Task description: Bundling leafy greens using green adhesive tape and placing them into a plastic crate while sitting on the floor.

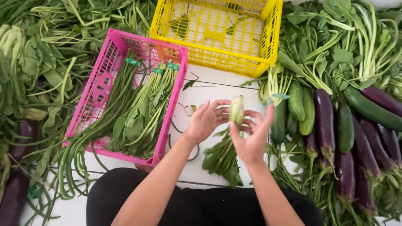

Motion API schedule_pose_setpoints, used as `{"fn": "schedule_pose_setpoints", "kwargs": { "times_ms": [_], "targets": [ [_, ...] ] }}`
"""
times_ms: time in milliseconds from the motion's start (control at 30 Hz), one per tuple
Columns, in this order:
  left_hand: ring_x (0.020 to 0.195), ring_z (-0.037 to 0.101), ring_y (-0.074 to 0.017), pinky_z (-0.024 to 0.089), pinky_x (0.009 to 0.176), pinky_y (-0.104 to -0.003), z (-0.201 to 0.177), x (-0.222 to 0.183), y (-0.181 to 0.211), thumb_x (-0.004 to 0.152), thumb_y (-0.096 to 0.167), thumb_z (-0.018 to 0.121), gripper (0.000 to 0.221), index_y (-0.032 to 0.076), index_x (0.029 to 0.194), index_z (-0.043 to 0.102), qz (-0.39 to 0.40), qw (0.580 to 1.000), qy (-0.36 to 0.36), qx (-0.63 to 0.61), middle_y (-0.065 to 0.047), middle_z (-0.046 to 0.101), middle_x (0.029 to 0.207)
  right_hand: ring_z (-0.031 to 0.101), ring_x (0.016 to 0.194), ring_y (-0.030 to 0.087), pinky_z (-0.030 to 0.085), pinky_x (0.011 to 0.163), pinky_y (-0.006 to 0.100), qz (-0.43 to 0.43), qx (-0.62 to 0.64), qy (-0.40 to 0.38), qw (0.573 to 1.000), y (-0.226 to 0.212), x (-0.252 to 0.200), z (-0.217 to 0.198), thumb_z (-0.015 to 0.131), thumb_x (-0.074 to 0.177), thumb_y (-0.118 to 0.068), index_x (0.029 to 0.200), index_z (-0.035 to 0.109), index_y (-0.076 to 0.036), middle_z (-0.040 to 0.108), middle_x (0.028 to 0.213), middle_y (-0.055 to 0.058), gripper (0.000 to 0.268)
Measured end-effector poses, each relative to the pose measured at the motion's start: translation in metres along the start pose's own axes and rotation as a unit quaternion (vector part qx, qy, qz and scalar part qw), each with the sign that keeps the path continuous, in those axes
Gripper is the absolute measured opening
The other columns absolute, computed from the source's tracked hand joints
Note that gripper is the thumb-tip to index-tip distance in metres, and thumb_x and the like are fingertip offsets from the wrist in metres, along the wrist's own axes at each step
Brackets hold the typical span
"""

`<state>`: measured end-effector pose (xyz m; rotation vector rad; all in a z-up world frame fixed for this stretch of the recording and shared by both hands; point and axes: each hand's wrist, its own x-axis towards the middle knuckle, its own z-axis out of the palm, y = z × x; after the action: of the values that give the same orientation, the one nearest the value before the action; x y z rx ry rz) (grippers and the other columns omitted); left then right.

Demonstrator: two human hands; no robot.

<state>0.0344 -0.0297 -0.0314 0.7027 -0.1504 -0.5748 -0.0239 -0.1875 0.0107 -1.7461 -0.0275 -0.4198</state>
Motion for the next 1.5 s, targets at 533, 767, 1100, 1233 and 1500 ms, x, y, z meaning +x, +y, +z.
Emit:
{"fn": "schedule_pose_setpoints", "kwargs": {
  "times_ms": [533,767,1100,1233,1500],
  "targets": [
    [0.115,0.067,-0.0214,0.053,0.100,-0.038,0.017,-0.008,-0.009,0.092,0.076,0.047,0.089,0.009,0.151,0.040,-0.003,0.995,-0.097,-0.031,-0.016,0.059,0.141,0.070,0.078,0.021,0.063,0.063,0.031,-0.063,-0.096,-0.037,0.993,-0.009,-0.021,0.035,0.083,0.078,0.001,0.158,0.020,0.002,0.073,0.104,0.012,0.101],
    [0.110,0.068,-0.0265,0.053,0.099,-0.042,0.013,-0.008,-0.009,0.091,0.077,0.045,0.098,0.004,0.154,0.034,-0.011,0.992,-0.112,-0.057,-0.023,0.057,0.138,0.069,0.077,0.019,0.061,0.063,0.028,-0.059,-0.037,-0.036,0.997,-0.011,-0.020,0.035,0.082,0.079,0.002,0.157,0.018,0.003,0.073,0.105,0.014,0.101],
    [0.128,0.059,-0.0313,0.050,0.102,-0.047,0.009,-0.011,0.006,0.092,0.069,0.046,0.086,0.007,0.152,0.042,-0.012,0.997,-0.059,-0.040,-0.019,0.058,0.143,0.066,0.090,0.025,0.060,0.071,0.033,-0.052,-0.051,-0.044,0.996,0.003,0.022,-0.008,0.068,0.094,-0.006,0.148,0.040,0.003,0.065,0.108,0.017,0.062],
    [0.131,0.058,-0.0341,0.049,0.104,-0.048,0.001,-0.014,0.009,0.093,0.063,0.046,0.077,0.010,0.149,0.045,0.006,1.000,-0.027,-0.002,-0.019,0.059,0.143,0.069,0.085,0.024,0.059,0.067,0.032,-0.030,-0.114,0.008,0.993,0.026,0.030,-0.044,0.069,0.094,0.000,0.126,0.062,0.003,0.069,0.098,0.014,0.033],
    [0.123,0.062,-0.0290,0.051,0.099,-0.042,-0.001,-0.012,0.009,0.093,0.057,0.048,0.072,0.009,0.147,0.048,-0.003,1.000,-0.012,-0.002,-0.017,0.063,0.135,0.063,0.064,0.012,0.054,0.060,0.024,0.108,-0.210,-0.031,0.971,0.052,0.036,-0.066,0.075,0.091,-0.014,0.100,0.075,-0.017,0.072,0.081,0.002,0.010]
  ]
}}
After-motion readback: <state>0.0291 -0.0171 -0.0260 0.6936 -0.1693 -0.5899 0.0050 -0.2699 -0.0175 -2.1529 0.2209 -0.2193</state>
